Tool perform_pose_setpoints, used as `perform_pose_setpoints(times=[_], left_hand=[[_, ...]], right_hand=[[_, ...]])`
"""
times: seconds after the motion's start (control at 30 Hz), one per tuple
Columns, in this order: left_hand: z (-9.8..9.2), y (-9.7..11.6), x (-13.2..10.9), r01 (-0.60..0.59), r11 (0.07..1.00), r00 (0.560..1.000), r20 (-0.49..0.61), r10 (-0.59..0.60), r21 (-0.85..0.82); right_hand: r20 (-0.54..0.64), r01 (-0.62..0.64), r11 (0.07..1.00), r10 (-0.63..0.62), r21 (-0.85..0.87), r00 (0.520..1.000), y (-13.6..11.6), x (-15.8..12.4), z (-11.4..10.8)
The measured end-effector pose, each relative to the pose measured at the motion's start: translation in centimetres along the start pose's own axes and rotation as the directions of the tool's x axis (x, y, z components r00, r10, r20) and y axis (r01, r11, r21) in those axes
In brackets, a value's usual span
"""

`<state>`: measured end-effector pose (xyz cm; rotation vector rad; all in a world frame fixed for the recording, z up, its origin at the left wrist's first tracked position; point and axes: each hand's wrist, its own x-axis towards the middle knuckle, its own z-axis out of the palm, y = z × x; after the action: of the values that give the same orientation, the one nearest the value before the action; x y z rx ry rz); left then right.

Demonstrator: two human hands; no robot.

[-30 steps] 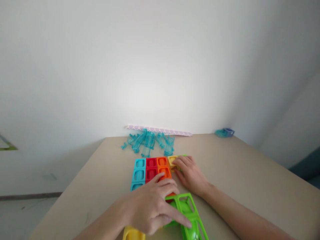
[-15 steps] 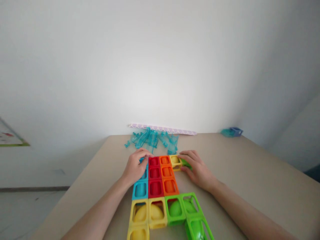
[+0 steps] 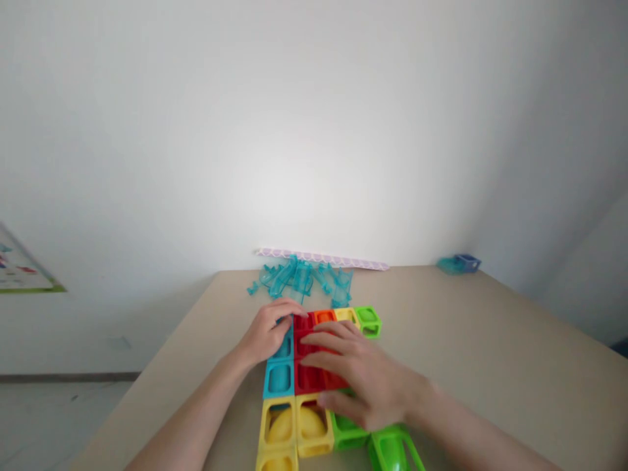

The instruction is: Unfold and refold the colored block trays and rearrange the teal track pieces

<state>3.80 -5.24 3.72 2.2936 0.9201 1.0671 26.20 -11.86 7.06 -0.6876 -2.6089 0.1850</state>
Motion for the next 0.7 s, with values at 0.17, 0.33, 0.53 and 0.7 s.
perform_pose_setpoints(times=[0.17,0.33,0.53,0.7], left_hand=[[-1.5,1.1,-0.1,-0.077,0.99,0.965,0.257,0.044,0.119],[-1.4,2.9,1.0,-0.122,0.976,0.925,0.378,0.046,0.18],[2.0,2.4,4.8,-0.155,0.988,0.807,0.574,0.138,-0.019],[2.6,1.4,5.5,-0.127,0.989,0.787,0.6,0.143,-0.069]], right_hand=[[0.139,0.058,0.995,-0.069,0.084,0.988,-0.9,1.8,1.5],[0.138,0.009,0.99,-0.029,0.144,0.99,-1.3,1.6,2.2],[0.185,-0.025,0.98,-0.012,0.196,0.983,-1.6,1.6,2.3],[0.163,-0.006,0.981,-0.027,0.194,0.986,-1.6,1.6,2.3]])
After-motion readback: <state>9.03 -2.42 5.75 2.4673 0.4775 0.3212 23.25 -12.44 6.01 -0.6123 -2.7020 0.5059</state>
